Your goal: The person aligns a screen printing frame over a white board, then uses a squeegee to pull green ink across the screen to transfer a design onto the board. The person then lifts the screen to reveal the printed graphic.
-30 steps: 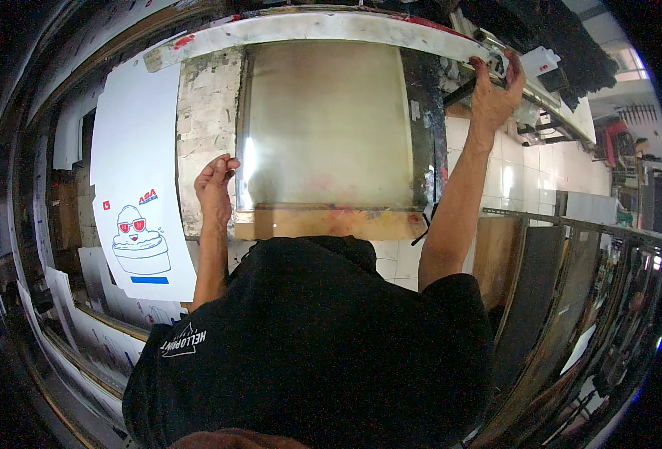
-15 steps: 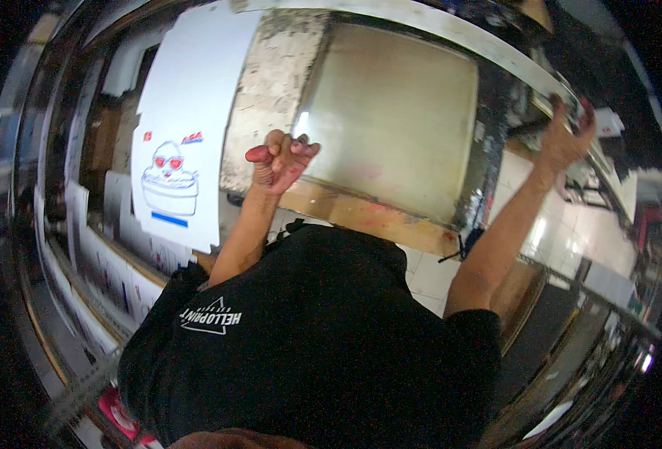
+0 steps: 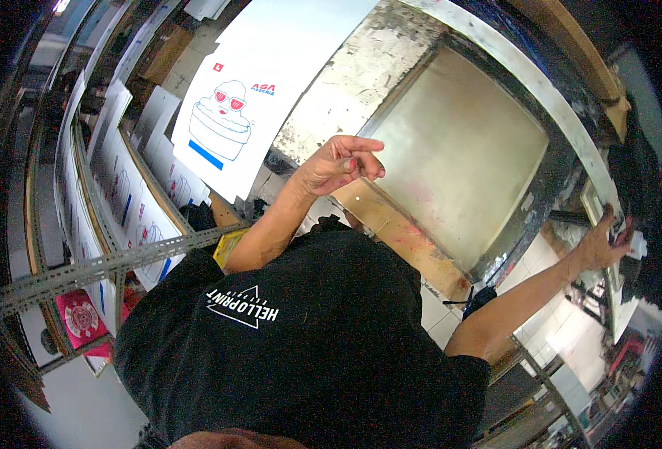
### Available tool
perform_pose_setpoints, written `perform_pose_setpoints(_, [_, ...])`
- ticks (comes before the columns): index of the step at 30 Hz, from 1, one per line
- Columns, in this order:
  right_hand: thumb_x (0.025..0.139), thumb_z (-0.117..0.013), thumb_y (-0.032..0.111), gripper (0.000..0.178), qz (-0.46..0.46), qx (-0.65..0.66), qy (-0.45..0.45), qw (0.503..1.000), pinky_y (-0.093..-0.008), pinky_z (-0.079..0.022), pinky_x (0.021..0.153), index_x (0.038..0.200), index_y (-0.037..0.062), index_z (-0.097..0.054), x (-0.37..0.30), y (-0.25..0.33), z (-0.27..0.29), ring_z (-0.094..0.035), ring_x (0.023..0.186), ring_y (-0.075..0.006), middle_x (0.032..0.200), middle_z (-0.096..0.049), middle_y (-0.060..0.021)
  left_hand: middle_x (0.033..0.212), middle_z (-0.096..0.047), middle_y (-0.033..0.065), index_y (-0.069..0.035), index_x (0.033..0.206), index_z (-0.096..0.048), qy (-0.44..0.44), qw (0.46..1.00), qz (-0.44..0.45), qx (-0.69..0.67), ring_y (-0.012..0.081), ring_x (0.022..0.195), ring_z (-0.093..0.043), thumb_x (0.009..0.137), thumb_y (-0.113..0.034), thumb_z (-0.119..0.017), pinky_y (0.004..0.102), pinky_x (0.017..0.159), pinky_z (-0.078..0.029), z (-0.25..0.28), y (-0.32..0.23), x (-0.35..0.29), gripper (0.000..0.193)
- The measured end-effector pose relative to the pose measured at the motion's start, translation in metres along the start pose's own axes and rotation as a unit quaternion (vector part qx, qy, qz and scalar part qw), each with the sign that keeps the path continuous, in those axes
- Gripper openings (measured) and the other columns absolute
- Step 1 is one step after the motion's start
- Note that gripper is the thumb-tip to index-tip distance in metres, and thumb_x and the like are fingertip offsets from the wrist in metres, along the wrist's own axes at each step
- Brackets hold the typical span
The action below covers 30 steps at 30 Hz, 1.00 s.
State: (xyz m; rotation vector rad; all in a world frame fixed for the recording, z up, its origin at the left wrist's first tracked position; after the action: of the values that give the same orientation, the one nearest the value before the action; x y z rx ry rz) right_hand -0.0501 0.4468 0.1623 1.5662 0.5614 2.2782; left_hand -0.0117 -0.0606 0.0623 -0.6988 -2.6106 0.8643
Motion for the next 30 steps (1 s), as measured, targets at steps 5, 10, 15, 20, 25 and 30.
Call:
perform_pose_setpoints(5, [0.074,-0.082,0.023,0.051,0.008,0.010,0.006,1.000,-0.0373,-0.044,0.097,0.110,-0.0057,-0.061,0.003,-0.003,-0.001,-0.059,0.109,-0.0265,0.115,-0.065,-0.0149,0.127,-0.055,0.0126,-0.003,0.136,-0.043,-0.371,0.927,-0.039,-0.044,0.0216,0.108,-0.058,0.083,-0.033,-0.073,0.0284,0.086,-0.047,0.045,0.019,-0.071,0.068])
perform_pose_setpoints(10, [0.075,-0.082,0.025,0.050,0.024,0.008,-0.005,1.000,-0.0369,-0.045,0.096,0.109,-0.0053,-0.062,0.003,-0.005,0.000,-0.060,0.108,-0.0269,0.111,-0.067,-0.0140,0.123,-0.057,0.0104,-0.006,0.131,-0.048,-0.602,0.746,-0.199,-0.204,0.0196,0.103,-0.059,0.077,-0.042,-0.077,0.0307,0.082,-0.047,0.165,0.067,-0.186,0.071])
perform_pose_setpoints(15, [0.076,-0.081,0.028,0.053,0.040,-0.004,0.007,0.999,-0.0381,-0.046,0.096,0.111,-0.0063,-0.060,0.007,0.002,0.000,-0.061,0.107,-0.0281,0.113,-0.065,-0.0155,0.128,-0.054,0.0083,-0.006,0.124,-0.054,-0.629,0.577,-0.340,-0.394,0.0221,0.105,-0.058,0.068,-0.055,-0.079,0.0337,0.087,-0.046,0.182,0.046,-0.208,0.078])
perform_pose_setpoints(20, [0.079,-0.078,0.028,0.055,0.058,0.001,0.028,0.998,-0.0388,-0.045,0.096,0.116,-0.0066,-0.056,0.011,-0.005,-0.001,-0.060,0.109,-0.0290,0.115,-0.064,-0.0165,0.124,-0.060,0.0006,-0.010,0.125,-0.055,-0.507,0.610,-0.525,-0.308,0.0208,0.113,-0.056,0.066,-0.064,-0.072,0.0392,0.098,-0.045,0.194,0.013,-0.206,0.081])
perform_pose_setpoints(25, [0.081,-0.077,0.027,0.054,0.056,0.009,0.031,0.998,-0.0392,-0.045,0.097,0.116,-0.0073,-0.055,0.012,0.009,0.000,-0.059,0.110,-0.0293,0.114,-0.064,-0.0157,0.117,-0.064,-0.0025,-0.011,0.121,-0.058,-0.487,0.597,-0.550,-0.324,0.0162,0.106,-0.059,0.063,-0.064,-0.075,0.0350,0.090,-0.051,0.196,0.002,-0.213,0.081])
perform_pose_setpoints(30, [0.078,-0.080,0.026,0.058,0.049,0.035,0.027,0.998,-0.0375,-0.046,0.095,0.118,-0.0062,-0.054,0.015,-0.010,-0.003,-0.058,0.109,-0.0268,0.114,-0.064,-0.0143,0.115,-0.065,-0.0034,-0.011,0.122,-0.058,-0.543,0.588,-0.534,-0.272,0.0151,0.101,-0.062,0.066,-0.072,-0.066,0.0333,0.086,-0.054,0.210,-0.012,-0.228,0.083])
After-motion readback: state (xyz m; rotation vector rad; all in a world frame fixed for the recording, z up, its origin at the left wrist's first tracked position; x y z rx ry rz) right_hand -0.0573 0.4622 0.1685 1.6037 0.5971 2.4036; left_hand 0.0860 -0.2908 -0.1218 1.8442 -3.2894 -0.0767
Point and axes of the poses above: each hand's wrist, its own x-axis towards the middle knuckle, its own z-axis out of the back of the hand, y = z × x, the point moved 1 cm from there along x, towards the middle knuckle
